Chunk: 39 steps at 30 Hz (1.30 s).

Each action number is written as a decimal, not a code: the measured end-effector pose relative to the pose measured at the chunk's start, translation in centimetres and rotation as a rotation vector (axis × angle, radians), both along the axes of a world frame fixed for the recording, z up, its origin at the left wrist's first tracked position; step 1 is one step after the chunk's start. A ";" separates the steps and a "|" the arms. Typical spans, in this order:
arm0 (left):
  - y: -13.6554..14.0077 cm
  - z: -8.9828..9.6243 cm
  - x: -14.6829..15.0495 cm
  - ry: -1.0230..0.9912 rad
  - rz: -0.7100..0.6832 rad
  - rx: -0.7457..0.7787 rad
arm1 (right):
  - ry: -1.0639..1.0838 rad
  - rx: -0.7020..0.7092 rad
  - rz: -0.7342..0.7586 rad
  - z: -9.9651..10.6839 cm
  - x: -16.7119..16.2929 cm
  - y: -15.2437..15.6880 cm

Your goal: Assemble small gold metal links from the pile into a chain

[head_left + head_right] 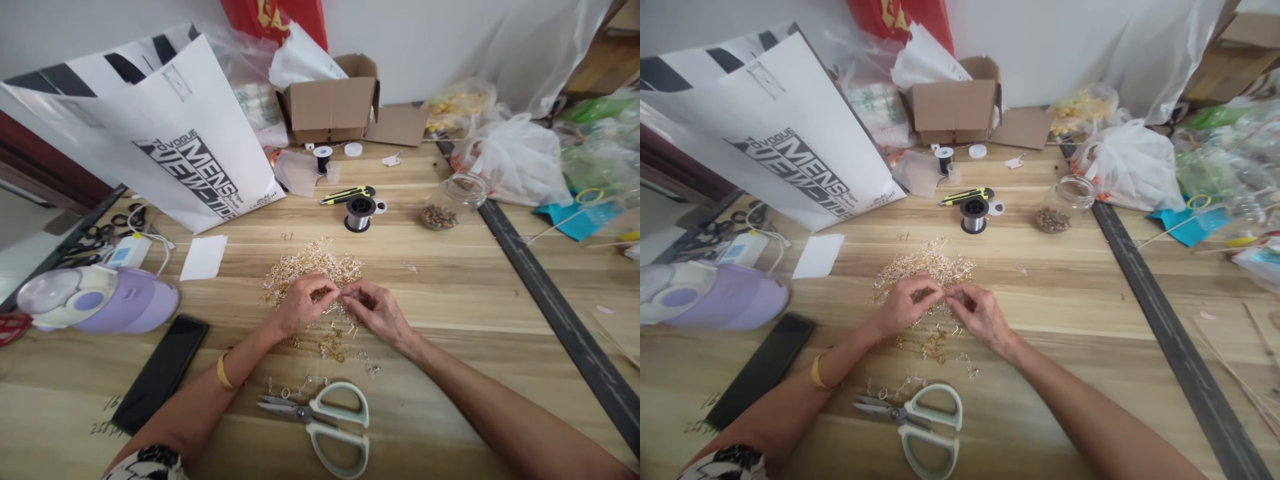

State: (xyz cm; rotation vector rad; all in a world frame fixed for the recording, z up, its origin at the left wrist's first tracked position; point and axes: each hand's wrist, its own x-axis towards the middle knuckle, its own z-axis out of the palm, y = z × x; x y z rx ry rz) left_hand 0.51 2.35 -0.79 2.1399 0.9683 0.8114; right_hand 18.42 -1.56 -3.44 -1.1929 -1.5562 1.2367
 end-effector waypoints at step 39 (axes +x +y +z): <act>0.2 0.4 -0.4 -0.108 0.000 -0.177 | 0.111 -0.010 -0.043 -0.2 0.1 -0.1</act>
